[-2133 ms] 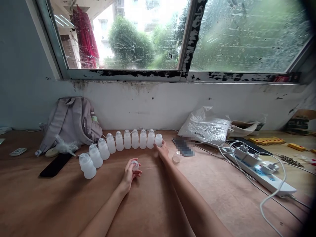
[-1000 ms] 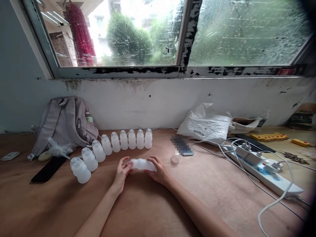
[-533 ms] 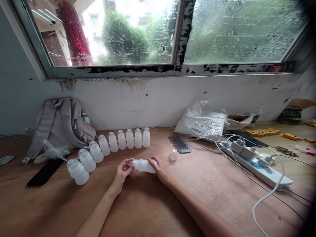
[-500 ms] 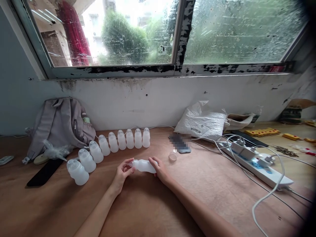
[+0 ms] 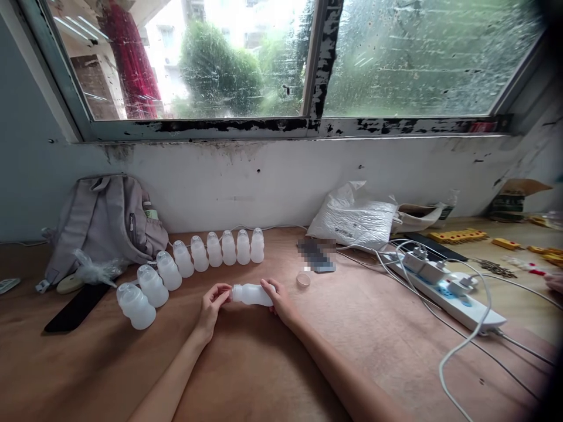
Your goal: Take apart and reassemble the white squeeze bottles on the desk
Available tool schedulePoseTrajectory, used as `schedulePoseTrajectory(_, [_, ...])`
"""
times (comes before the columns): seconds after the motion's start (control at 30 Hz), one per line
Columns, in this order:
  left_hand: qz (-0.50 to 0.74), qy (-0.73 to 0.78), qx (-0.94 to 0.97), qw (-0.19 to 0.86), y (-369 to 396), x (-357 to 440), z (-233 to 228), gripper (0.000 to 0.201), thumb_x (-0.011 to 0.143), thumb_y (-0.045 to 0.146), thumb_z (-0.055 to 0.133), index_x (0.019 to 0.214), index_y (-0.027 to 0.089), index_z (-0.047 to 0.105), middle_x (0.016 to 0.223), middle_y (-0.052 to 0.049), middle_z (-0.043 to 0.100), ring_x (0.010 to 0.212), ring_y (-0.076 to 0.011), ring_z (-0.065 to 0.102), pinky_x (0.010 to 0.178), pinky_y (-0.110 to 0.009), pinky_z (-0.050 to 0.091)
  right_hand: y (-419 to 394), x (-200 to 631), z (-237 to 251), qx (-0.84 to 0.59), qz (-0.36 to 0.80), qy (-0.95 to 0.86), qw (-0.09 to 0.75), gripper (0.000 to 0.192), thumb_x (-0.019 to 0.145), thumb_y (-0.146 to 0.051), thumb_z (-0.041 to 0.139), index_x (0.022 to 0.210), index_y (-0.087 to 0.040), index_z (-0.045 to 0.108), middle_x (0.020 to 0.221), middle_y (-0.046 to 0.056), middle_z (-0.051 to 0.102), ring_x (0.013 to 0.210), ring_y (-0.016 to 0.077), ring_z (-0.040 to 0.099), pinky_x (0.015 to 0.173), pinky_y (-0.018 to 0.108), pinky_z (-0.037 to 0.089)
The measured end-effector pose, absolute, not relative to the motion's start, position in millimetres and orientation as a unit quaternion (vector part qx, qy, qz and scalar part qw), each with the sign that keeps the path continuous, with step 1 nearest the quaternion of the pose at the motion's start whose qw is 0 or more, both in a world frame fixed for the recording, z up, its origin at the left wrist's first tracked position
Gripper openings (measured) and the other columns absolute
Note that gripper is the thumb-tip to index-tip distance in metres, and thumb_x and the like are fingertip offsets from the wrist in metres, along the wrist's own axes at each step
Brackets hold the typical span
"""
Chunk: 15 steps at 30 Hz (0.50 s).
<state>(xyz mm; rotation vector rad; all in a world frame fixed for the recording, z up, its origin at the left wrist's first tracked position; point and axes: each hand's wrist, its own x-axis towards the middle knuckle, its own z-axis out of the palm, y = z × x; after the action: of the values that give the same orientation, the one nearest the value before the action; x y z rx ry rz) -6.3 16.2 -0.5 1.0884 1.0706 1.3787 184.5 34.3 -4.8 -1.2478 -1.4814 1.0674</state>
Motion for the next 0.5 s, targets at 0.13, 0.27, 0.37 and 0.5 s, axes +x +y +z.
schedulePoseTrajectory(0.13, [0.574,0.451,0.440,0.523,17.1,-4.6,1.0,0.027,0.066,0.036,0.062,0.085,0.017,0.059,0.083,-0.003,0.059,0.073,-0.0142,0.056,0.067,-0.025,0.043,30.8,183.3,-3.0,-0.516,0.416,-0.601,0.447,0.039,0.076,-0.057,0.040,0.074,-0.020,0.054,0.056,-0.003,0.049,0.034,0.0074,0.040,0.030,0.020,0.033])
schedulePoseTrajectory(0.27, [0.556,0.466,0.440,0.530,16.3,-5.3,2.0,0.032,0.066,0.036,0.062,0.090,0.017,0.055,0.081,-0.004,0.059,0.070,-0.0148,0.056,0.063,-0.026,0.044,28.9,182.9,-0.9,-0.519,0.418,-0.596,0.449,0.039,0.075,-0.057,0.041,0.073,-0.020,0.054,0.055,-0.003,0.048,0.033,0.0078,0.041,0.029,0.020,0.032])
schedulePoseTrajectory(0.37, [0.558,0.429,0.476,0.527,13.0,-7.0,4.7,0.024,0.061,0.025,0.064,0.081,0.016,0.057,0.089,-0.007,0.060,0.081,-0.0179,0.056,0.069,-0.027,0.043,29.1,183.5,-1.4,-0.522,0.423,-0.590,0.448,0.040,0.075,-0.058,0.042,0.074,-0.020,0.053,0.055,-0.003,0.047,0.032,0.0076,0.040,0.028,0.020,0.031])
schedulePoseTrajectory(0.5, [0.573,0.416,0.465,0.531,13.2,-4.2,3.8,0.032,0.062,0.027,0.064,0.092,0.018,0.057,0.104,-0.008,0.057,0.093,-0.0199,0.054,0.077,-0.028,0.042,31.0,184.8,-4.4,-0.519,0.431,-0.588,0.446,0.040,0.074,-0.058,0.042,0.072,-0.020,0.052,0.056,-0.002,0.048,0.032,0.0078,0.041,0.027,0.020,0.029])
